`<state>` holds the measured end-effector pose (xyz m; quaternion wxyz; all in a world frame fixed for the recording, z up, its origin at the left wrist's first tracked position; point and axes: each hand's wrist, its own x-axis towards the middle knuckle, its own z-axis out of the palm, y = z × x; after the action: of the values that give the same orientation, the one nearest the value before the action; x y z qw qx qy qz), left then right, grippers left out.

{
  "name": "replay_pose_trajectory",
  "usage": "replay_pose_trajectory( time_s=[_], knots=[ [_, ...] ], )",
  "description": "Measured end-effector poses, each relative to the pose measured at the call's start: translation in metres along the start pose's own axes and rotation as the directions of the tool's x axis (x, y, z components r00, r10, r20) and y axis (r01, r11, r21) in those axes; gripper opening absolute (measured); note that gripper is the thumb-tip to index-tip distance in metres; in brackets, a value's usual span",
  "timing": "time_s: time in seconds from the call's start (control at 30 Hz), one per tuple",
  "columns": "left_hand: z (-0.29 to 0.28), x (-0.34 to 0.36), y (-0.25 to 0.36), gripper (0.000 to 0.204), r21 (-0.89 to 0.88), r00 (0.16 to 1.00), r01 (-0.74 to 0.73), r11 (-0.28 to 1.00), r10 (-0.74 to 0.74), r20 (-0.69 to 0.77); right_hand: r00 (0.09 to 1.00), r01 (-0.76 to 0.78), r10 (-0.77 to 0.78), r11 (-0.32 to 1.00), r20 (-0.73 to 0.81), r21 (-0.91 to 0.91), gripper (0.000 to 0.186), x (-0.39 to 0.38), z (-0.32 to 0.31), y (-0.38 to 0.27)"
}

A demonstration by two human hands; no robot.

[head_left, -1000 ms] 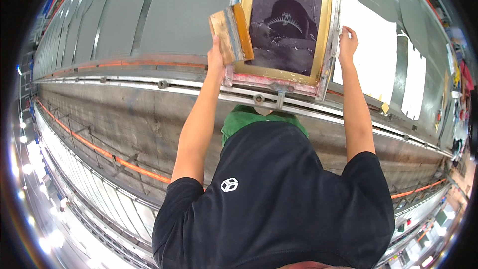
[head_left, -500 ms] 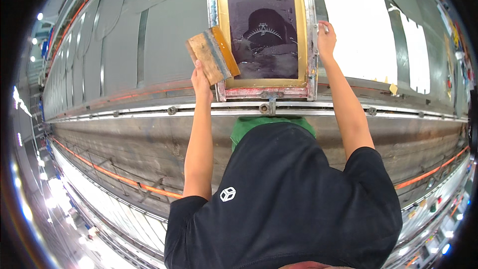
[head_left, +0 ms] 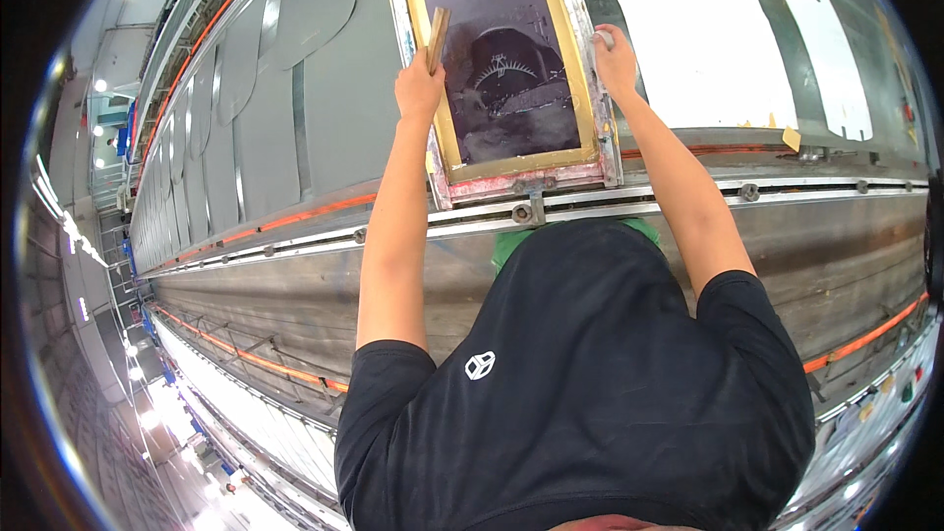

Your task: The person uses a squeegee to spread dark ink across a screen-printing frame, then lifts the frame, pours more ink from a black container, and continues squeegeeing the ink evenly across the mesh. The person briefly repositions the frame on the workbench and resumes spreading ink.

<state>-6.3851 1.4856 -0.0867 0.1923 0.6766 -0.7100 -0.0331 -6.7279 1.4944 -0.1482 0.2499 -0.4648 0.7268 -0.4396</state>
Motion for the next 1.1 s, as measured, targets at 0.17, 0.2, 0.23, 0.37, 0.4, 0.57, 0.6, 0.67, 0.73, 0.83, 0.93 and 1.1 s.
replay_pose_trajectory(
  time_s=[0.17,0.2,0.23,0.37,0.4,0.57,0.6,0.67,0.73,0.83,0.93,1.1],
  knots=[
    [0.005,-0.064,0.02,0.025,0.103,0.995,0.04,0.994,-0.049,0.087,0.999,-0.042,0.042,0.998,0.001,0.054,0.029,0.0,-0.003,0.012],
    [0.001,-0.08,0.021,0.026,0.075,0.993,0.061,0.995,-0.068,0.093,0.998,-0.058,0.058,0.996,0.006,0.065,0.029,0.0,-0.002,0.012],
    [-0.004,-0.099,0.02,0.028,0.048,0.991,0.084,0.995,-0.089,0.104,0.997,-0.076,0.075,0.994,0.013,0.074,0.029,-0.002,-0.002,0.011],
    [-0.018,-0.148,0.023,0.037,-0.049,0.979,0.205,0.978,-0.205,0.001,0.995,-0.097,0.094,0.993,0.041,0.072,0.029,-0.004,0.0,0.005],
    [-0.018,-0.158,0.024,0.037,-0.037,0.967,0.256,0.966,-0.255,0.024,0.993,-0.115,0.112,0.99,0.044,0.087,0.029,-0.008,0.0,0.005],
    [0.005,-0.177,0.055,0.036,-0.157,0.943,0.33,0.931,-0.334,0.001,0.995,-0.101,0.1,0.992,0.026,0.081,0.03,-0.005,-0.001,0.009],
    [0.013,-0.179,0.064,0.035,-0.205,0.94,0.336,0.919,-0.342,0.007,0.994,-0.107,0.105,0.991,0.034,0.081,0.03,-0.003,-0.002,0.011],
    [0.017,-0.166,0.095,0.026,-0.596,0.945,0.288,0.75,-0.324,0.048,0.993,-0.112,0.107,0.989,0.052,0.095,0.031,-0.001,-0.001,0.009],
    [0.023,-0.157,0.123,0.026,-0.722,0.923,0.32,0.614,-0.373,0.093,0.995,-0.086,0.081,0.99,0.057,0.107,0.031,0.0,-0.001,0.006],
    [0.044,-0.147,0.145,0.028,-0.802,0.932,0.325,0.502,-0.316,0.179,0.997,-0.068,0.063,0.993,0.047,0.098,0.031,-0.001,-0.002,0.005],
    [0.057,-0.154,0.157,0.031,-0.805,0.939,0.342,0.485,-0.217,0.268,0.993,-0.094,0.086,0.989,0.077,0.11,0.031,-0.002,-0.005,0.004],
    [0.052,-0.171,0.141,0.03,-0.674,0.933,0.359,0.646,-0.263,0.245,0.994,-0.095,0.088,0.989,0.061,0.11,0.031,-0.002,-0.006,0.006]
  ],
)
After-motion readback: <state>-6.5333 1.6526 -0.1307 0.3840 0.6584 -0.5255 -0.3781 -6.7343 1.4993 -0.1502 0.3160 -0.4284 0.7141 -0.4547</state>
